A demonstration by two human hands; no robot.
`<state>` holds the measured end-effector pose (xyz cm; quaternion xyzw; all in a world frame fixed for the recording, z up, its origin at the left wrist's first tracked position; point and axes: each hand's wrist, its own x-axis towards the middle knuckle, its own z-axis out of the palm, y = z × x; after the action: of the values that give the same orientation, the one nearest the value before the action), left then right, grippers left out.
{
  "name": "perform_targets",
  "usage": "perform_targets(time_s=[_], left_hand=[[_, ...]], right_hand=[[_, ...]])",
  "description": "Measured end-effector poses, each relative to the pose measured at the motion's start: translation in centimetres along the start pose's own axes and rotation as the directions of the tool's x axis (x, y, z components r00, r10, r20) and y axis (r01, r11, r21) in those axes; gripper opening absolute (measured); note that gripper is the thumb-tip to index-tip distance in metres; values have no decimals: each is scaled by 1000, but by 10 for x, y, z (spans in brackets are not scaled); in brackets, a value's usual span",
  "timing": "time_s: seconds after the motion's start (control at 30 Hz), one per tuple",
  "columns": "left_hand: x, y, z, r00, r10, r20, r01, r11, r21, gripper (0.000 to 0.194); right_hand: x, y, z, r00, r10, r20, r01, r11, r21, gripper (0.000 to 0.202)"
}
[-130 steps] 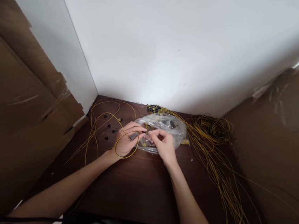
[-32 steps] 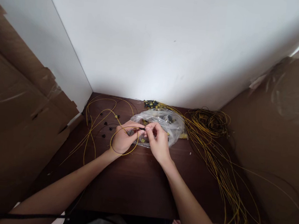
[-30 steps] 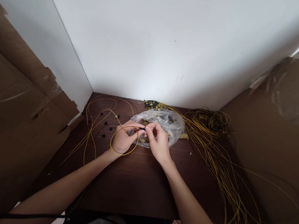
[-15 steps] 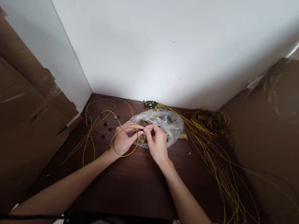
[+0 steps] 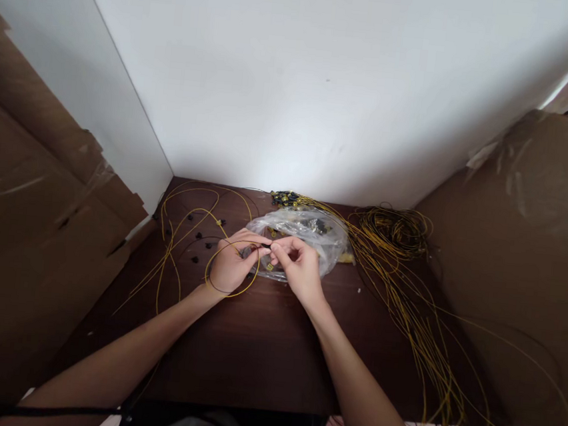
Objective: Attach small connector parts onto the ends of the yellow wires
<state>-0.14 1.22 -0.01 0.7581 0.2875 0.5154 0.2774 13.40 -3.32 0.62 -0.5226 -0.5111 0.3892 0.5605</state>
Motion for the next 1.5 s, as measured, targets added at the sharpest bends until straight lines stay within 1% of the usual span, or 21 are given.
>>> perform_targets(time_s=[0.13,0.27,0.43,0.63,0.83,0.93,1.0,1.07,1.13,1.23,1.37,1.5], left_hand=[[0,-1,1,999,-46,-12,46,999,6,16],[0,-2,1,998,-62,-29,62,998,-1,15],[1,-3,0,999,-29,-39,30,1000,7,9],[4,-1,0,1000,14,-27,-13,1000,11,11],[4,0,0,1000,12,-13,-12,1000,-10,10],[3,-2,1,999,-42,-11,41,998,-55,10],[3,-4,2,992,-126,-12,123,985,-119,9],[2,-6,1,976,-216,-5,212,962,-172,10],[2,-7,1,962,-274,2,269,945,-184,10],[3,-6,0,952,-305,-7,299,938,-178,11],[5,-4,-2,946,-323,-31,314,934,-168,10],[6,-3,-2,936,-349,-31,339,925,-172,10]], right_hand=[[3,-2,-1,998,65,0,-65,995,81,24],[4,-3,-4,998,67,7,-68,991,118,21],[4,-5,-5,997,72,5,-72,991,108,20],[4,-5,-5,995,97,-22,-95,993,65,21],[4,-4,-3,994,99,36,-101,993,54,26],[4,-2,-4,995,94,41,-96,993,65,26],[4,-2,-4,995,90,33,-92,994,63,25],[4,-1,-5,996,83,18,-84,995,52,26],[5,-2,-6,997,75,-1,-75,997,33,27],[5,-2,-5,998,61,-15,-61,998,8,28],[4,-5,-4,999,48,-1,-48,999,-13,27],[3,-8,-5,999,44,3,-44,998,-42,24]])
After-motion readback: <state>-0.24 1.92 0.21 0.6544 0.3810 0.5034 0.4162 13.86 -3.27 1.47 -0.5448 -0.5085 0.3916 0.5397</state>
